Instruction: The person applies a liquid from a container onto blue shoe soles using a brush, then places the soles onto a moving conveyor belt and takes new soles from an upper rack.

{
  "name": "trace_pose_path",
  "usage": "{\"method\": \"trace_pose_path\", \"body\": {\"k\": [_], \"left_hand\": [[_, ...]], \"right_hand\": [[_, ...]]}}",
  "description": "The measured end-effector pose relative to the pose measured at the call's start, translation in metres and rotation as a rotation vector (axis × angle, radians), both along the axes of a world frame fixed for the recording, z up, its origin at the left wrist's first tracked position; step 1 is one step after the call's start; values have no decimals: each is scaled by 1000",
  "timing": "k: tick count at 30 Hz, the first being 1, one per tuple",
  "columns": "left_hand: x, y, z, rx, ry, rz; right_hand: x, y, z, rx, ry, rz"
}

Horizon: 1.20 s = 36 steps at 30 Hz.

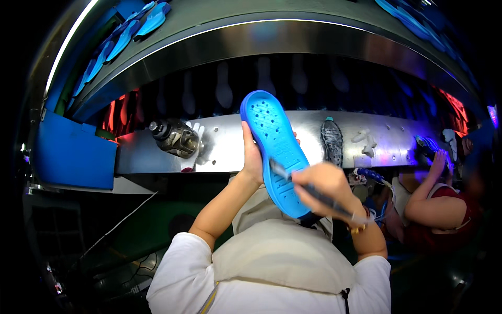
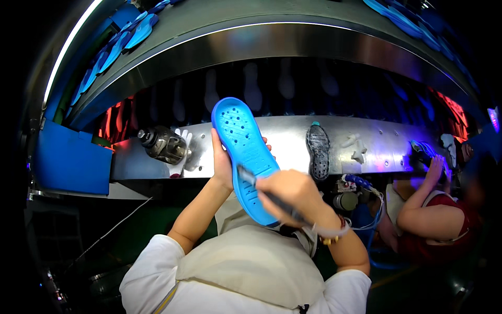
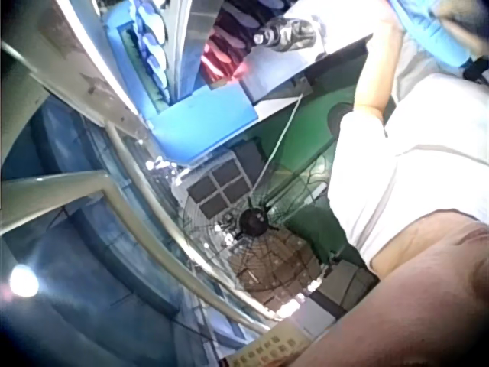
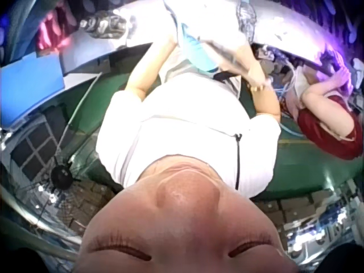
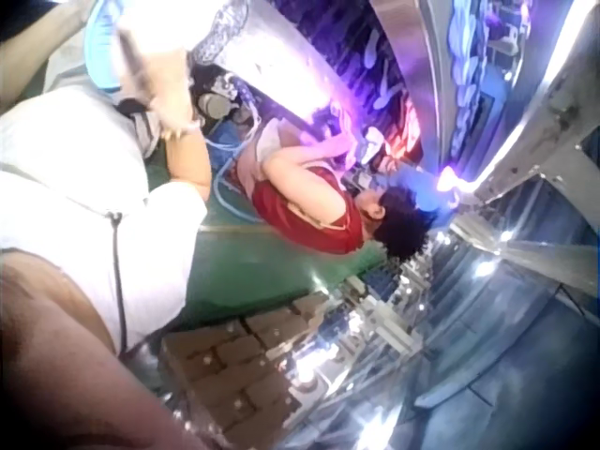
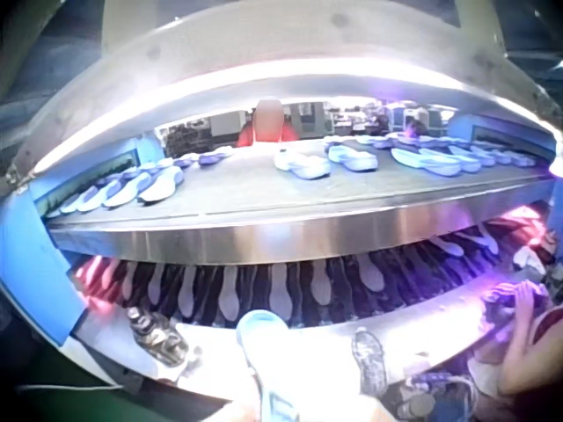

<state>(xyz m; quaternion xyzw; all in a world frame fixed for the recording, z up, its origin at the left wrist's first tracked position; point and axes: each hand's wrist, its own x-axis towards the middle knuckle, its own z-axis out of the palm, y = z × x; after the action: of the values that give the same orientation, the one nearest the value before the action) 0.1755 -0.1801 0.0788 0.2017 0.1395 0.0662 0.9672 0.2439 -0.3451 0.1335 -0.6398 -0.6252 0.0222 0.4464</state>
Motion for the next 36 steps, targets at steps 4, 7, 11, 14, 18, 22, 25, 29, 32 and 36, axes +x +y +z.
{"method": "trace_pose_path", "body": {"k": [4,7,11,14,18,22,25,29,32,36], "left_hand": [[-10,13,-3,-8,-93,53],[-6,2,13,-2,-182,2],[1,5,24,33,-251,63],[-9,20,28,18,-299,109],[-6,29,30,182,-212,234],[-7,36,41,68,-366,119],[0,40,55,160,-305,249],[-12,13,61,81,-257,175],[-13,-19,49,235,-182,212],[-9,5,33,199,-168,99]], "right_hand": [[-2,-16,34,-295,206,364],[14,-5,25,-137,541,-2],[1,2,29,-58,317,119],[6,-9,21,-120,522,385],[12,-15,8,-134,557,118],[18,-17,10,-108,534,436],[24,-14,-3,35,973,268],[8,-6,-3,160,1334,146],[-2,0,-2,312,1588,79],[-11,-5,2,-21,991,60]]}}
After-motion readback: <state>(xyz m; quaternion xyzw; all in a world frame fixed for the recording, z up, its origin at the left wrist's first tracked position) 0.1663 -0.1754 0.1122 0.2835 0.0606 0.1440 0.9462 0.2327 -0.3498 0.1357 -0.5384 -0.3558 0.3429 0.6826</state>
